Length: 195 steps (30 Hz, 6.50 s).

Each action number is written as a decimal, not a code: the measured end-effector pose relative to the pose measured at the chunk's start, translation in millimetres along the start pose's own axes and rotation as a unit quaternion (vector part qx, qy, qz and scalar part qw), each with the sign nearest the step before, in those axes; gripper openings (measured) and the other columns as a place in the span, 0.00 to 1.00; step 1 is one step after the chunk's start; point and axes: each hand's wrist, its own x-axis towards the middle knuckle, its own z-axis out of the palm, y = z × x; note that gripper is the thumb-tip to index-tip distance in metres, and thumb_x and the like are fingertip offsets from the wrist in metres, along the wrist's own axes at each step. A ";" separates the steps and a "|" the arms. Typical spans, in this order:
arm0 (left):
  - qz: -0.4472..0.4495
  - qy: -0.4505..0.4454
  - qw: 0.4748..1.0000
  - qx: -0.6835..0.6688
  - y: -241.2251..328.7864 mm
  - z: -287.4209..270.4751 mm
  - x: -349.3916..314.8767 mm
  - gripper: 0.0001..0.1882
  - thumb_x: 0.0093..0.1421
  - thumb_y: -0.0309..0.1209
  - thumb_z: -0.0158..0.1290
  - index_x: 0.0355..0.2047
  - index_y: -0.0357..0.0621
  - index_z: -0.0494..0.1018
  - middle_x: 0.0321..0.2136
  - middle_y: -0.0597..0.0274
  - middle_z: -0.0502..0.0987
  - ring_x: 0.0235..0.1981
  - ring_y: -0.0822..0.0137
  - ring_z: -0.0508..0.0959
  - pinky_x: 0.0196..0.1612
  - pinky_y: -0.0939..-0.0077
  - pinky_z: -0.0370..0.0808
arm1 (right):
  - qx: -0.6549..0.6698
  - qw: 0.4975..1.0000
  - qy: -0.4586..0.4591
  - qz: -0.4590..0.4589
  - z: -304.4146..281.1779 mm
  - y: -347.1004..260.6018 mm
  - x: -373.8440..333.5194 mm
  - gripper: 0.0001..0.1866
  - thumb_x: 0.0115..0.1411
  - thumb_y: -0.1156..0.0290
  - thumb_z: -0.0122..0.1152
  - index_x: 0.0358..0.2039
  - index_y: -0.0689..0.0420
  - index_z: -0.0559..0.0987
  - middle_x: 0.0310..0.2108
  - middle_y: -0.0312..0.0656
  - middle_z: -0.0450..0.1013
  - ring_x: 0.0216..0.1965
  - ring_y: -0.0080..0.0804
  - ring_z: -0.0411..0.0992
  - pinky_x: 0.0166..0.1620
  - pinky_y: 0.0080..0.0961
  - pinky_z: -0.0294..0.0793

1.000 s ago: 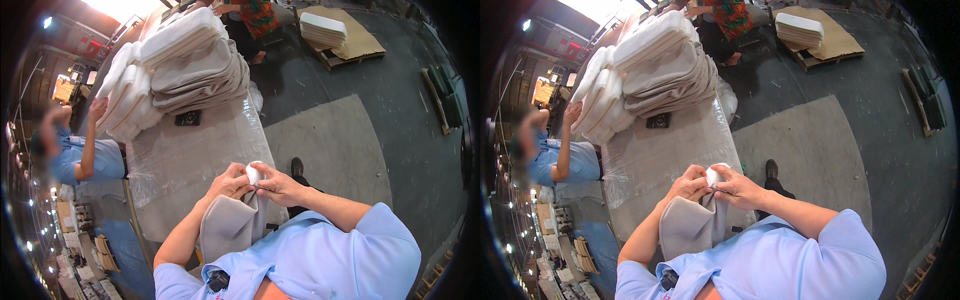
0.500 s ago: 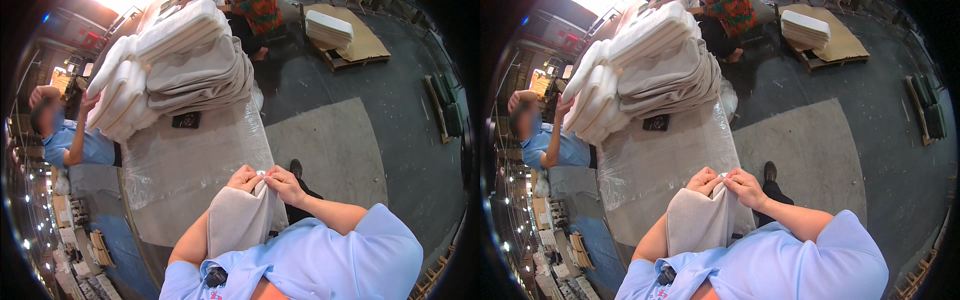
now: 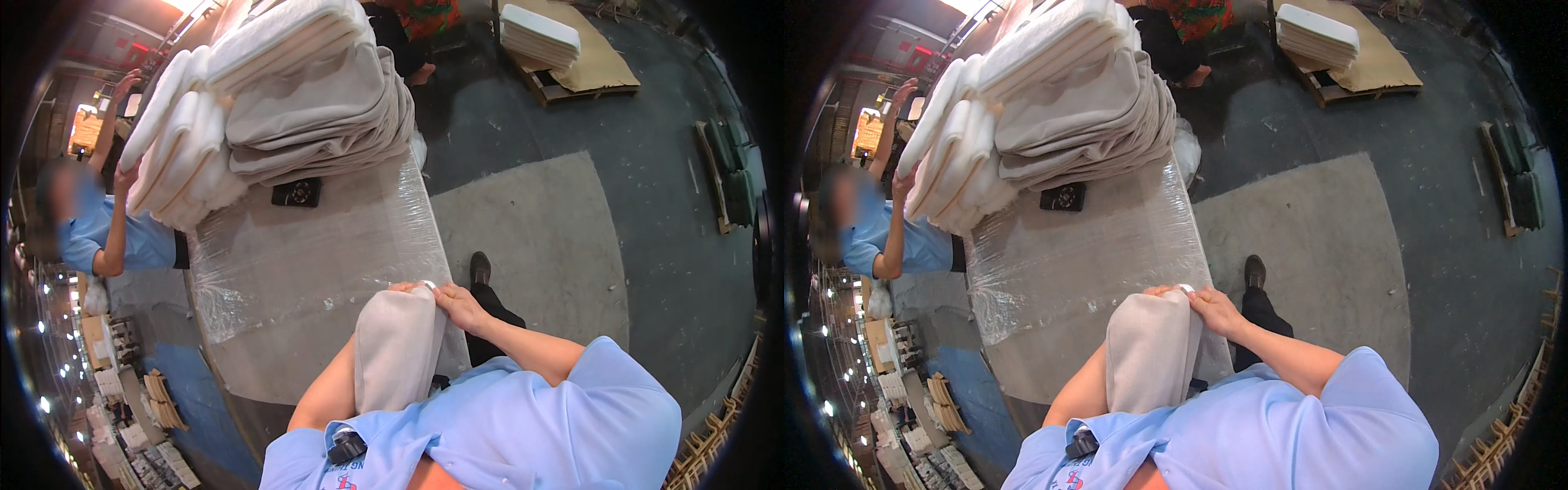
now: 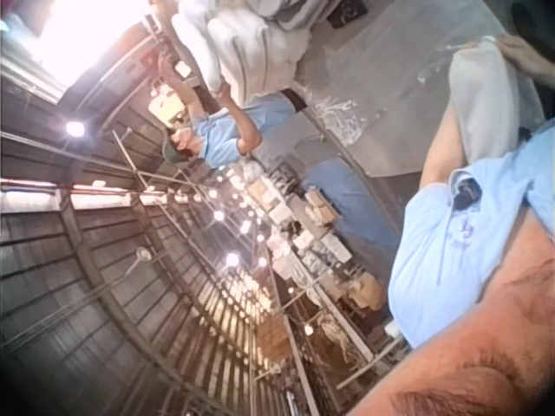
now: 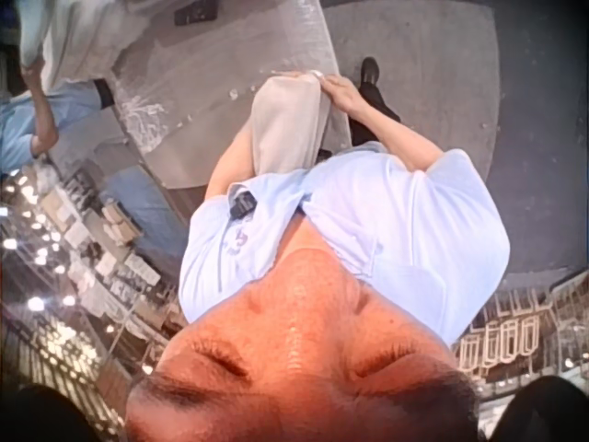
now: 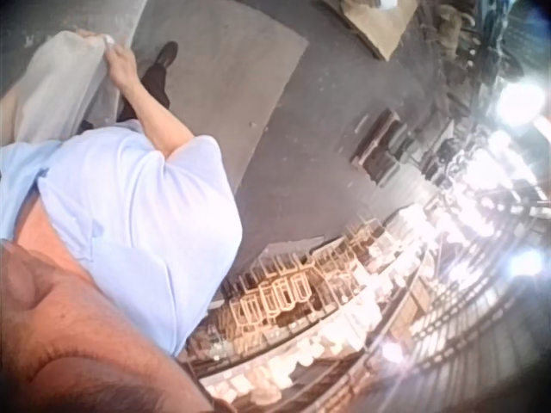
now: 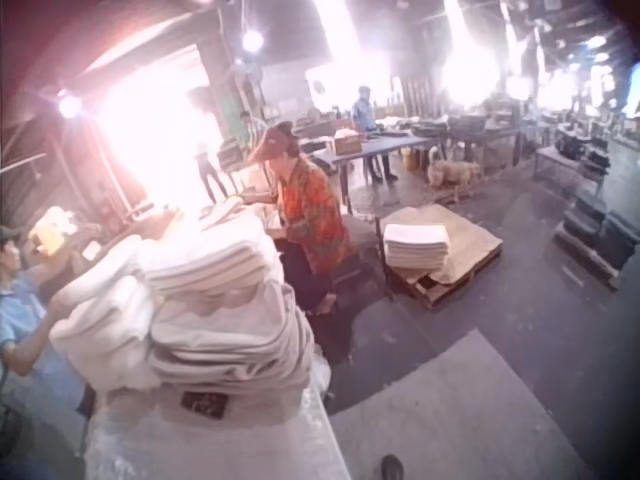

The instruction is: The person repeatedly picks up white foam cushions and gray fabric covers, inserts the foam into the covers by hand, and stacks the finished cushions on a nearby pallet. The process is repeated continuously with coworkers visible in the background.

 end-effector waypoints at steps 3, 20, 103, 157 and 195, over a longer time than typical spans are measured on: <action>0.001 -0.004 0.999 0.034 -15.1 12.4 3.7 0.16 0.73 0.40 0.56 0.32 0.42 0.82 0.26 0.69 0.80 0.26 0.77 0.76 0.29 0.76 0.73 | -0.045 0.998 0.033 -0.026 -9.0 -8.0 -33.7 0.22 0.75 0.55 0.52 0.37 0.61 0.83 0.36 0.46 0.73 0.41 0.39 0.71 0.48 0.35 0.71; 0.139 -0.071 0.929 0.336 28.9 58.6 -3.9 0.11 0.65 0.34 0.63 0.37 0.37 0.84 0.30 0.58 0.81 0.30 0.67 0.79 0.35 0.71 0.76 | 0.344 0.913 0.198 0.094 9.6 11.5 -85.7 0.19 0.77 0.57 0.54 0.30 0.56 0.75 0.27 0.30 0.69 0.29 0.17 0.66 0.32 0.22 0.69; -0.002 0.381 0.894 0.236 -230.0 -15.9 -197.3 0.32 0.57 0.62 0.62 0.25 0.40 0.78 0.33 0.42 0.83 0.35 0.41 0.82 0.37 0.51 0.75 | -0.525 0.835 0.030 -0.165 -33.8 133.2 21.5 0.19 0.73 0.59 0.50 0.58 0.49 0.79 0.55 0.41 0.79 0.54 0.41 0.78 0.56 0.47 0.78; 0.144 0.129 0.969 0.151 -68.4 -28.0 -156.6 0.17 0.76 0.44 0.52 0.50 0.43 0.73 0.36 0.63 0.83 0.38 0.77 0.77 0.42 0.77 0.75 | 0.016 0.947 -0.320 0.029 -5.4 -80.0 -183.0 0.46 0.62 0.44 0.73 0.67 0.67 0.69 0.59 0.56 0.73 0.61 0.42 0.71 0.60 0.35 0.75; 0.208 0.142 0.907 0.338 -81.3 38.6 -52.2 0.15 0.74 0.38 0.53 0.34 0.38 0.77 0.21 0.53 0.75 0.23 0.68 0.72 0.28 0.66 0.69 | 0.487 0.825 0.178 0.224 -17.1 63.1 -49.0 0.33 0.76 0.38 0.40 0.48 0.55 0.81 0.41 0.42 0.81 0.40 0.40 0.80 0.50 0.40 0.81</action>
